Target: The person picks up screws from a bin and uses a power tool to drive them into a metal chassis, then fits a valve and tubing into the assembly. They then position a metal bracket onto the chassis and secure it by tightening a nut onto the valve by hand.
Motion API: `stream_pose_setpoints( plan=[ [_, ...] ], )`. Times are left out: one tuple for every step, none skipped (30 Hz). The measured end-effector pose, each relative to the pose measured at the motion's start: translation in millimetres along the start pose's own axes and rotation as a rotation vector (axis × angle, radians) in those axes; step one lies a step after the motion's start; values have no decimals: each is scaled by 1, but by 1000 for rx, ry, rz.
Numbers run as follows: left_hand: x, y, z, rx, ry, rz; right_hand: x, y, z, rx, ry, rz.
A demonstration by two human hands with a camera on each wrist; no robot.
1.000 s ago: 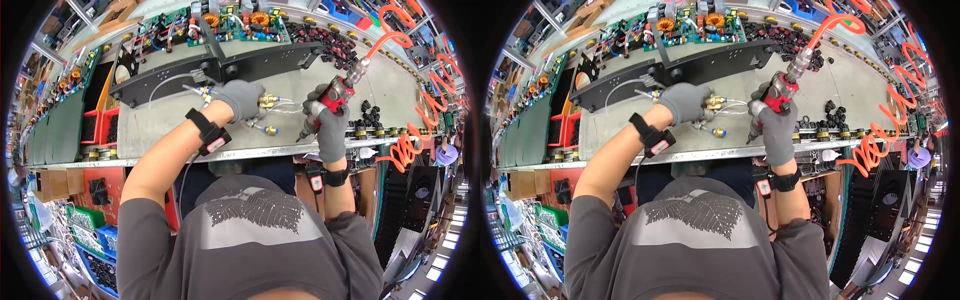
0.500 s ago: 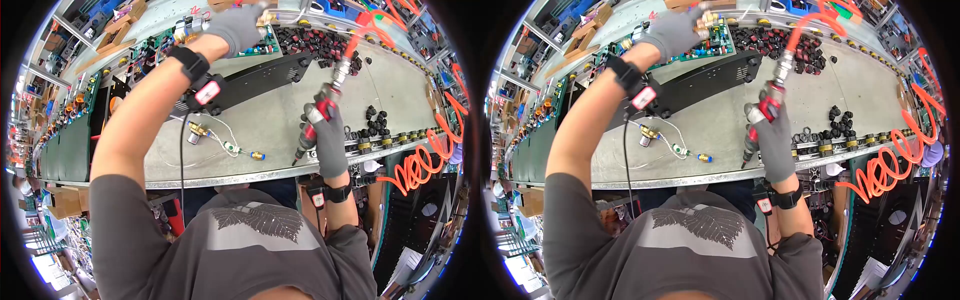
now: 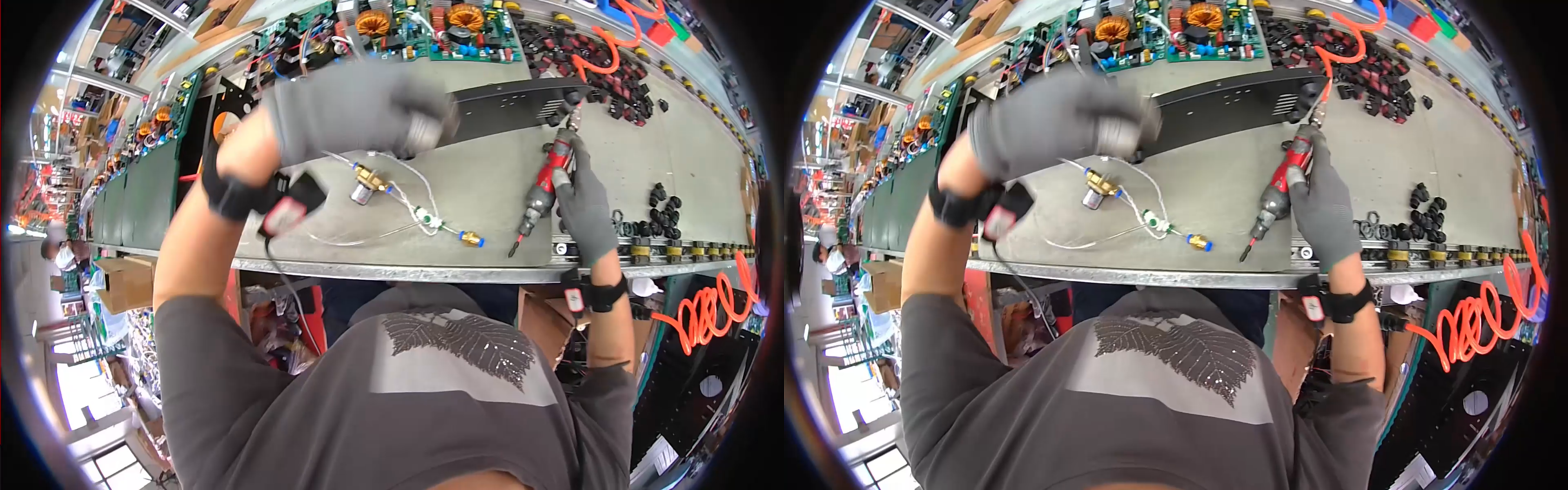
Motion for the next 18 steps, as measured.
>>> stream_pose_setpoints(
  plan=[
    [4,-25,-17,124,89,89,6,-8,-2,66,111,-78],
    [33,-53,-33,112,148,163,9,-9,-6,70,112,-76],
    [52,-75,-44,16,182,448,22,-11,-11,106,217,-349],
    [60,-89,-54,-119,131,601,36,-13,-16,141,321,-623],
    [71,-101,-57,-187,105,631,49,-11,-20,209,330,-771],
    [69,-100,-58,-256,77,665,57,-4,-19,202,336,-770],
    [70,-101,-58,-256,78,671,69,-4,-19,200,463,-905],
    [77,-103,-56,-154,181,639,78,-7,-17,195,589,-1038],
    [87,-103,-59,-56,283,611,80,-11,-8,-13,793,-1020],
    [89,-102,-66,-64,284,622,82,-9,1,-27,797,-1019],
    [90,-113,-76,-41,268,445,96,-19,-5,-15,995,-1053],
    [82,-117,-84,-19,249,268,103,-26,-12,-1,1193,-1084],
    [77,-109,-95,-26,253,156,79,-36,9,243,1030,-1036],
    [64,-80,-108,-149,228,115,91,-32,10,237,1027,-1041],
    [51,-48,-126,-271,204,71,91,-33,15,404,872,-1076],
    [34,-9,-140,-362,198,247,84,-35,17,571,717,-1104],
    [30,28,-156,-484,239,225,84,-34,15,580,725,-1110],
    [25,65,-172,-608,276,196,76,-36,11,678,733,-1079]
  ],
)
Point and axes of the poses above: each hand's wrist, its own z-axis towards the middle knuckle, its own y-axis out of the back of the hand, x = y × z, the point moved 10 cm from there along z, towards the middle knuckle, and after that the axes turned 5 degrees about y, right-handed, at the moved point
